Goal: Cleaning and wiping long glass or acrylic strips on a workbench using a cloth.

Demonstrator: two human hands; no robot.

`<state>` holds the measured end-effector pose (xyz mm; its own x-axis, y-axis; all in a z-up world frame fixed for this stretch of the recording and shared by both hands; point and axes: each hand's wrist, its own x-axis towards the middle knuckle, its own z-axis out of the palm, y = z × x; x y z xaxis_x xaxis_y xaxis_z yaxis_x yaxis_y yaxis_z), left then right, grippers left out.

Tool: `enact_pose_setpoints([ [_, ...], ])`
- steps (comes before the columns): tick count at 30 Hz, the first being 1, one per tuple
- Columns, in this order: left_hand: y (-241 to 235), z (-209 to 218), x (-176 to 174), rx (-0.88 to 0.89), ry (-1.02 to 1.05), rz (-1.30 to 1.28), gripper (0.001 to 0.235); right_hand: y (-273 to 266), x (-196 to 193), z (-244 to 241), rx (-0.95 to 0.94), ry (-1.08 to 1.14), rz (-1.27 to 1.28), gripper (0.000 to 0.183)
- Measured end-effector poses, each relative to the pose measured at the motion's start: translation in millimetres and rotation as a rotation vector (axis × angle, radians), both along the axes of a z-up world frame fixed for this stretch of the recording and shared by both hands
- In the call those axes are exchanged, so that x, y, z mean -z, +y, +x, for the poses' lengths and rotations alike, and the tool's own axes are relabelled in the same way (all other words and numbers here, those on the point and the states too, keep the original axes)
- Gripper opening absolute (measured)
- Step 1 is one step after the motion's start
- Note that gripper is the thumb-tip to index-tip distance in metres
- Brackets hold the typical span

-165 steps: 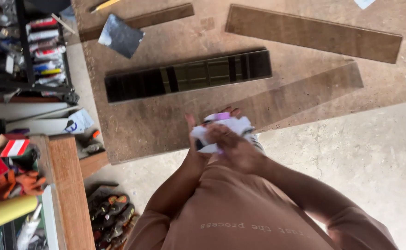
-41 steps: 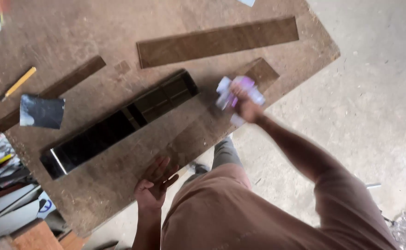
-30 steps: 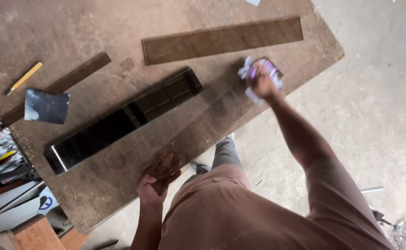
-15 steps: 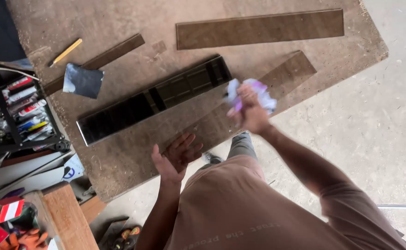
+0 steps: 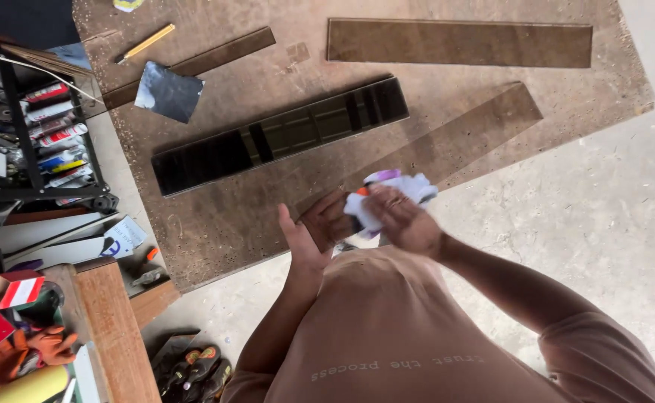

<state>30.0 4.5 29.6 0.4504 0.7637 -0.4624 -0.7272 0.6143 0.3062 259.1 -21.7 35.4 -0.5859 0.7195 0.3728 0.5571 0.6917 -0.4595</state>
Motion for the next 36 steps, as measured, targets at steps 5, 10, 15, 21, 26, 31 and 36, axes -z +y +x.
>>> enact_pose_setpoints([
  [5,8.5,18.1,1.5,0.042,0.015,-0.002,0.1,6.7,-4.4,29.6,0.236,-0.102,0.386,0.05],
  [10,4.2,22.4,-47.8,0.062,-0.137,0.055,0.108,20.1,-48.3,41.5,0.186,0.054,0.516,0.039],
  [15,-5.9,0.9,-69.3,0.194,0.002,-0.017,0.12,30.3,-77.9,62.5,0.17,0.122,0.518,0.04],
  [21,8.0,-27.1,-146.1,-0.209,0.828,0.944,0.081,36.8,-105.1,87.2,0.02,-0.021,0.391,0.023],
  [26,20.2,16.8,-199.4,0.551,0.874,1.355,0.087,51.5,-105.7,85.3,-0.008,-0.035,0.356,0.013],
  [31,29.7,17.3,-159.1,0.581,1.125,1.602,0.061,60.8,-108.4,87.2,-0.086,-0.192,0.298,0.022],
  [36,20.9,31.6,-147.2,0.326,1.041,1.642,0.055,82.0,-132.4,92.4,-0.174,-0.34,-0.023,0.048],
])
